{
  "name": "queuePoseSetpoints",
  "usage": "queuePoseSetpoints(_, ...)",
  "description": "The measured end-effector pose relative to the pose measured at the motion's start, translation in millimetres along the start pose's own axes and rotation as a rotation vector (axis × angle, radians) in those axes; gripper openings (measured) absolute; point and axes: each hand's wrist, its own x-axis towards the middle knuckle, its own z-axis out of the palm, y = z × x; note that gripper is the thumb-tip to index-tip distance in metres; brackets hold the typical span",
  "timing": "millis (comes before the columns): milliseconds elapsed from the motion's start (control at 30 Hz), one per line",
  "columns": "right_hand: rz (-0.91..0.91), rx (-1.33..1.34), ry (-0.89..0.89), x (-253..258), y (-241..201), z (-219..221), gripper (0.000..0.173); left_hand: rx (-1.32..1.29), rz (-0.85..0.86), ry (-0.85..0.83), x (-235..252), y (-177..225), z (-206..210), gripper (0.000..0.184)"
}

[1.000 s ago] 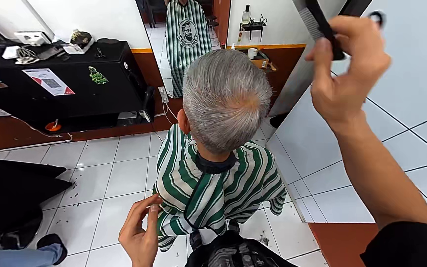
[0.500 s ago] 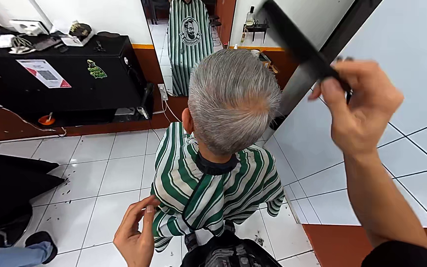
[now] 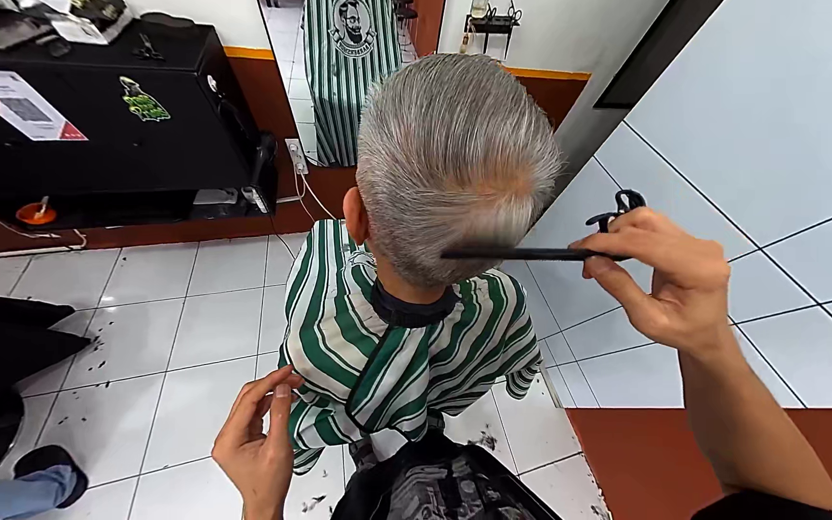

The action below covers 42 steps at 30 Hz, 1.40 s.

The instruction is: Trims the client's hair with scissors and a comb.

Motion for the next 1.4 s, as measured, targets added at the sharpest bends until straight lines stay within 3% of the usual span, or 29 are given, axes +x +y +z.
queuePoseSetpoints(167,-0.025,0.013,-0.079,-20,11,1,0.023,-0.005,-0.014,-0.021,-1,-3,-3,0.023)
queuePoseSetpoints(333,0.048,0.244,0.099,-2,20,1,0.020,-0.016,0.007,-0.037,7,-3,0,0.023)
queuePoseSetpoints(567,0.043,0.300,0.142,-1,25,50,0.021,-0.025,0.022,-0.078,10,-1,3,0.023)
queuePoseSetpoints(767,-0.023,0.120,0.127,-30,23,88,0.023,0.021,0.002,-0.095,9,2,-4,0.024)
queuePoseSetpoints(833,-0.039,0.183,0.122,-31,24,85,0.023,0.043,-0.003,-0.094,10,6,-6,0.025)
queuePoseSetpoints(967,0.035,0.408,0.279,-9,24,60,0.023,0.062,-0.008,-0.086,12,11,-5,0.025)
queuePoseSetpoints(1133,0.064,0.367,0.370,2,17,66,0.023,0.073,-0.001,-0.100,11,13,0,0.026)
queuePoseSetpoints(1267,-0.011,0.188,0.327,-16,-1,85,0.025,0.086,-0.015,-0.092,8,16,0,0.026)
queuePoseSetpoints(1400,0.045,0.389,0.380,-32,-2,89,0.024,0.122,0.076,-0.145,23,31,4,0.024)
